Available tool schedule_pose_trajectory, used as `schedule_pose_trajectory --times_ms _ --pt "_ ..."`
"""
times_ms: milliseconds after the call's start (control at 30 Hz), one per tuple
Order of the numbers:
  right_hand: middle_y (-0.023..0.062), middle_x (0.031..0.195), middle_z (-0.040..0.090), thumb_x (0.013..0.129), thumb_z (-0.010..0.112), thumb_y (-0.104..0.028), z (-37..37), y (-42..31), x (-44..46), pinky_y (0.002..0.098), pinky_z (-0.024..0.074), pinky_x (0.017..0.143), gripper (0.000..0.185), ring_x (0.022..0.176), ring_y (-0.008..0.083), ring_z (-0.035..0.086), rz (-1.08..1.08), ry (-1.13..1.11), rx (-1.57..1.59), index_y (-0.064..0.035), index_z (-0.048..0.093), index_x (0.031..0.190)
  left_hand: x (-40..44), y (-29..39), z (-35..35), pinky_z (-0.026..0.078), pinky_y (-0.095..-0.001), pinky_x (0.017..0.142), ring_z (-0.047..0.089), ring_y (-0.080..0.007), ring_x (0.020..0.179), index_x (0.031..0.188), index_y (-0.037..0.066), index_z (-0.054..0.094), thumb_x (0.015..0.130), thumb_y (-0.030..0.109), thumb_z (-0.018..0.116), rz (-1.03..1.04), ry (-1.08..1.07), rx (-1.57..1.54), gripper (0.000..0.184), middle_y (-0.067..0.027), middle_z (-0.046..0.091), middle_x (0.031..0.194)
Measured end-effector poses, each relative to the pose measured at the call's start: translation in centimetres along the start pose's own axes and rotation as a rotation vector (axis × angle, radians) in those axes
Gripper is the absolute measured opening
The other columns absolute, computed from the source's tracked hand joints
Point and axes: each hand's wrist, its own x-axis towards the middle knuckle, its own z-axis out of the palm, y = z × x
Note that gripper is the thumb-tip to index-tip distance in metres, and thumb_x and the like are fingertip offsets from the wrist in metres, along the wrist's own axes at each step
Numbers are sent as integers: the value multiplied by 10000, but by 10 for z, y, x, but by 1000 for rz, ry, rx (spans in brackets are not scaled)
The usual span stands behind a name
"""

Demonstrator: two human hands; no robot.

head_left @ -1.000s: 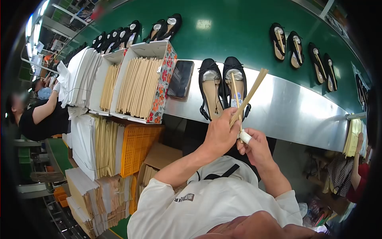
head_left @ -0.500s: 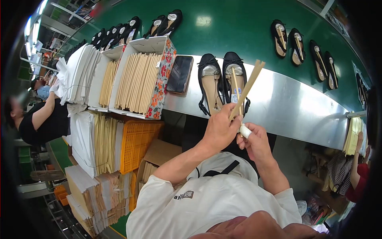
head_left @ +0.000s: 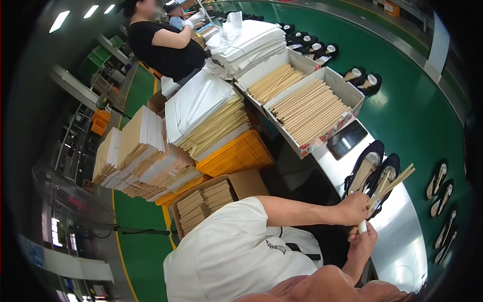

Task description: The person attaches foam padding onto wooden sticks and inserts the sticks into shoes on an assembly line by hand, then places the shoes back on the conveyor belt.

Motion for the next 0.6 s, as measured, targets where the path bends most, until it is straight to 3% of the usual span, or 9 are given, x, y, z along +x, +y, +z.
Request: schedule_pose_trajectory --times_ms 100,200,433,600 --pt "72 760 670 983 588 -112 0 -1 2 211 452 500 164 553 89 577 11 -31 10 36 646 1027 0 -1 1 549 -457 733 713 -395 773 852 -49 662 868 148 711 45 53 49 204 -224 695 781" --pt "77 756 681 989 581 -83 9 -7 0 212 465 507 135 551 92 589 65 6 -76 31 650 1012 -5 5 -4 550 -510 718 700 -455 748 746 -63 652 831 125 674 47 60 47 208 -278 676 735" --pt "70 756 684 999 589 -101 8 -7 0 206 460 516 140 553 88 586 62 -6 -120 24 652 987 -6 5 -7 545 -511 749 697 -458 788 771 -59 664 823 123 674 68 50 84 190 -283 674 756" --pt "60 747 685 1000 599 -108 5 -4 2 197 462 553 136 566 82 585 -102 2 -308 14 653 973 -5 1 -7 536 -526 765 695 -456 826 814 -43 668 854 157 664 124 34 136 204 -273 683 791"
